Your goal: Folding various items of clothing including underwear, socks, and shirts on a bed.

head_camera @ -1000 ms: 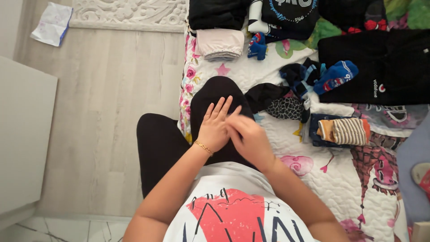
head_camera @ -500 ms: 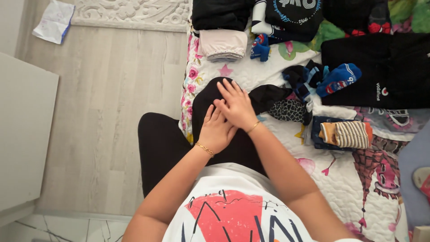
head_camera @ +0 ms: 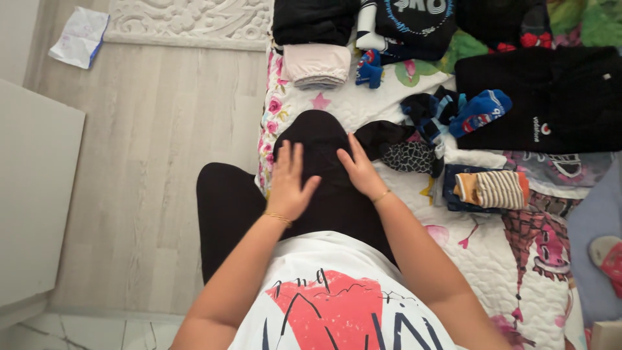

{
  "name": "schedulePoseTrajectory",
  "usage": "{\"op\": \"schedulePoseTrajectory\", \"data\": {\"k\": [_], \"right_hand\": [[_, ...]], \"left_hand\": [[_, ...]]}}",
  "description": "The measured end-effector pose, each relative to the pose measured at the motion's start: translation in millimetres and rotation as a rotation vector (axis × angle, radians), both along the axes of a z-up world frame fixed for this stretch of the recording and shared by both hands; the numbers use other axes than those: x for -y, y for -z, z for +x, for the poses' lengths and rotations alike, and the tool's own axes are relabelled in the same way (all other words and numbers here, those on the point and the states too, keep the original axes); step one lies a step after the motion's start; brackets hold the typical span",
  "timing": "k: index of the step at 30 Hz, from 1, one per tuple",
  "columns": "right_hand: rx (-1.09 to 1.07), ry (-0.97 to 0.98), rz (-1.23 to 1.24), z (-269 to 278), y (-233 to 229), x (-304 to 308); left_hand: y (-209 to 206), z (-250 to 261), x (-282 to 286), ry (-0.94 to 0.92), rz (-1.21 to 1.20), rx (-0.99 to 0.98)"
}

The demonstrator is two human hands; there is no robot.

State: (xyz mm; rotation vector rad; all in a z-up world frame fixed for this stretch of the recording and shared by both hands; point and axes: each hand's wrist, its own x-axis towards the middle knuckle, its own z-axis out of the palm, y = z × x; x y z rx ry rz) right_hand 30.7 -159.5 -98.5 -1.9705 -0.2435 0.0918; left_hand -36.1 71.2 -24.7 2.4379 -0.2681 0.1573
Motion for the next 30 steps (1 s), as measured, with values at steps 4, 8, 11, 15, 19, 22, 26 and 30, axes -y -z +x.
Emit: {"op": "schedulePoseTrajectory", "data": {"k": [4, 8, 11, 15, 19, 22, 26, 30], "right_hand": [[-0.034, 0.028, 0.050, -16.6, -20.3, 1.5], [0.045, 0.038, 0.047, -22.5, -52.4, 0.5], [-0.058, 0.093, 0.141, -24.3, -58.5, 2.2], [-0.257, 0.044, 0.711, -18.8, -81.4, 8.6], [-0.576, 0.066, 1.008, -11.9, -110.5, 26.3], [-0.751, 0.092, 1.132, 5.0, -88.1, 56.8], [-0.677, 0.240, 1.200, 43.8, -90.6, 99.9], [-0.736, 0.495, 1.228, 99.0, -74.2, 168.2]], "left_hand": [[43.0, 0.6, -28.2, -0.031, -0.254, -0.113], [19.1, 5.2, -26.5, -0.178, -0.347, -0.107], [11.1, 17.5, -14.4, -0.260, -0.309, -0.008], [9.3, 48.5, 7.6, -0.143, -0.785, -0.198], [-13.8, 85.8, 40.6, -0.043, -1.008, -0.292], [-10.5, 116.1, 67.0, 0.016, -1.308, -0.556], [-4.2, 149.9, 104.8, -0.143, -1.462, -0.892], [0.6, 174.3, 136.2, -0.201, -1.330, -0.983]]}}
